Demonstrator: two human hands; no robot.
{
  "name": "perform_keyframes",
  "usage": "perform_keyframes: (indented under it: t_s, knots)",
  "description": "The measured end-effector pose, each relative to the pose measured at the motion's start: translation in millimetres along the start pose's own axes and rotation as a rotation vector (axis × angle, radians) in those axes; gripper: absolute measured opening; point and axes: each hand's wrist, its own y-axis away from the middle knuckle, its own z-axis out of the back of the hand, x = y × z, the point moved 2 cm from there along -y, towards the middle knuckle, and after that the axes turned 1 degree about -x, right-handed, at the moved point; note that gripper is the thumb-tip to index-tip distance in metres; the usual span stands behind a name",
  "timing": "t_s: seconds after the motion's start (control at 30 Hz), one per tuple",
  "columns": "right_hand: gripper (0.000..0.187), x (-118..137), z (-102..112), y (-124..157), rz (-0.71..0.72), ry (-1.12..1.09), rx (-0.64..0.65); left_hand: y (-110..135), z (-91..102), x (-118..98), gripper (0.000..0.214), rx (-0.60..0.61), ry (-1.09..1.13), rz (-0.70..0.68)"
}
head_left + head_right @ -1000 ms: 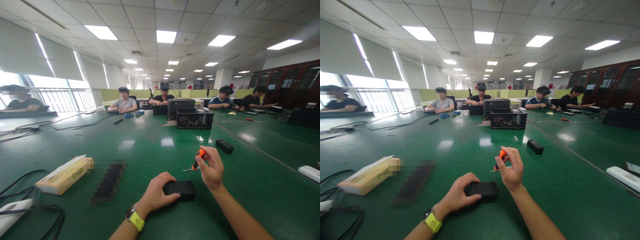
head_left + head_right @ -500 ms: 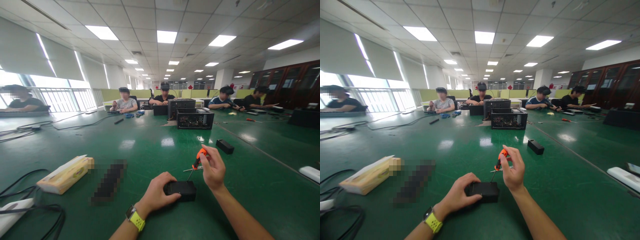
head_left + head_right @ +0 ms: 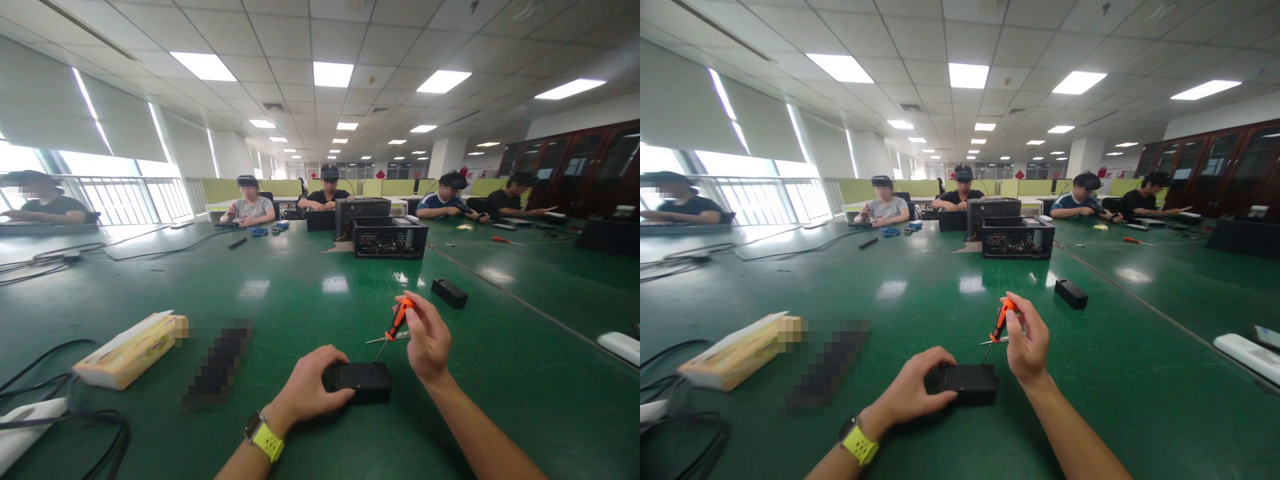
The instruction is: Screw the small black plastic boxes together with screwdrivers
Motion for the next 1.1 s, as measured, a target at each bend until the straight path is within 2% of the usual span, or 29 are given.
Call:
perform_keyframes:
  t_s: [0.17, 0.37, 0.57, 0.73, 0.87, 0.93, 1.1]
  knots:
    - [0.033, 5.5, 0.0, -1.8, 0.085, 0.066, 0.004, -0.5, 0.2, -0.6, 0.033, -0.001, -0.002, -0.003]
    - [0.034, 3.2, 0.9, -1.2, 0.018, 0.000, 0.034, -0.2, 0.9, -1.8, 0.033, 0.007, -0.009, 0.012]
    - [0.037, 6.3, 0.0, -4.3, 0.086, 0.089, 0.016, -0.3, 0.5, -1.9, 0.033, -0.003, -0.006, 0.007]
    - [0.035, 3.1, -2.6, -0.8, -0.109, -0.064, 0.036, -0.1, -0.3, -1.2, 0.033, -0.006, -0.005, 0.007]
    - [0.035, 5.4, -5.3, -0.2, -0.271, -0.238, -0.047, 0.4, -1.2, 0.2, 0.034, -0.005, -0.006, 0.003]
    - [0.034, 7.9, -7.5, -0.7, -0.309, -0.286, -0.048, 0.4, -1.3, 0.5, 0.035, -0.003, -0.008, 0.001]
    - [0.035, 12.2, -14.4, 3.2, -0.338, -0.319, 0.071, -0.3, -0.4, -0.6, 0.033, 0.000, -0.013, 0.010]
